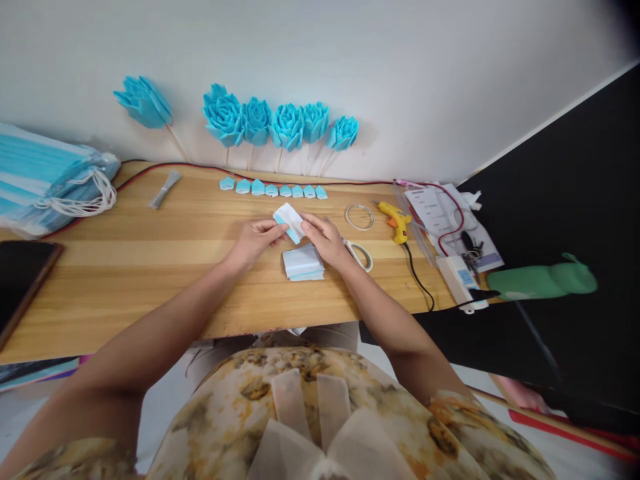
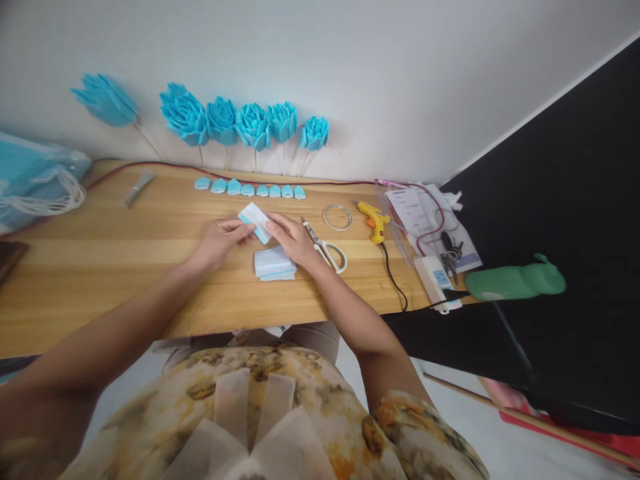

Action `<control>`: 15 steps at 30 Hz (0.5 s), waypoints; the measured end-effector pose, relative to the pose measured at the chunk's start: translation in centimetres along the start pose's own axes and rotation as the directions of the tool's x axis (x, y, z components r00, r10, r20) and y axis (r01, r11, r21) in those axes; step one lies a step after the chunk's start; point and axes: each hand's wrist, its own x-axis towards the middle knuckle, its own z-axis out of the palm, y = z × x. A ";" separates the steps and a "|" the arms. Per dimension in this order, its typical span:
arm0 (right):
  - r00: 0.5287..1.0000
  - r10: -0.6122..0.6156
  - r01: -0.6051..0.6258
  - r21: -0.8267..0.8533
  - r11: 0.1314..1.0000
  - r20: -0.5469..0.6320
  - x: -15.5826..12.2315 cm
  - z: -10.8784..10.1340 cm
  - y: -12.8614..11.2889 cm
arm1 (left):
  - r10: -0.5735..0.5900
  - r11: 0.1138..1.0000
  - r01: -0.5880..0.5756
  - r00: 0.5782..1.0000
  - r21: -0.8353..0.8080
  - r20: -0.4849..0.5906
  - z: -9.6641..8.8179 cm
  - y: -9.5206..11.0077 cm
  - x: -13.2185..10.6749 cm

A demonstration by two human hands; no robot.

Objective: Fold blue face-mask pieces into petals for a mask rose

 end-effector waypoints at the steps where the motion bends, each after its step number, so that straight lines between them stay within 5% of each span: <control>1: 1.000 -0.001 0.001 -0.003 1.000 0.001 0.0 0.0 0.0 | 0.001 1.000 -0.001 1.000 0.001 0.000 0.0 0.0 0.0; 15: 1.000 0.001 0.002 -0.075 0.997 0.031 0.2 0.4 0.4 | 0.075 0.996 -0.076 0.997 0.051 0.018 0.2 0.0 -0.2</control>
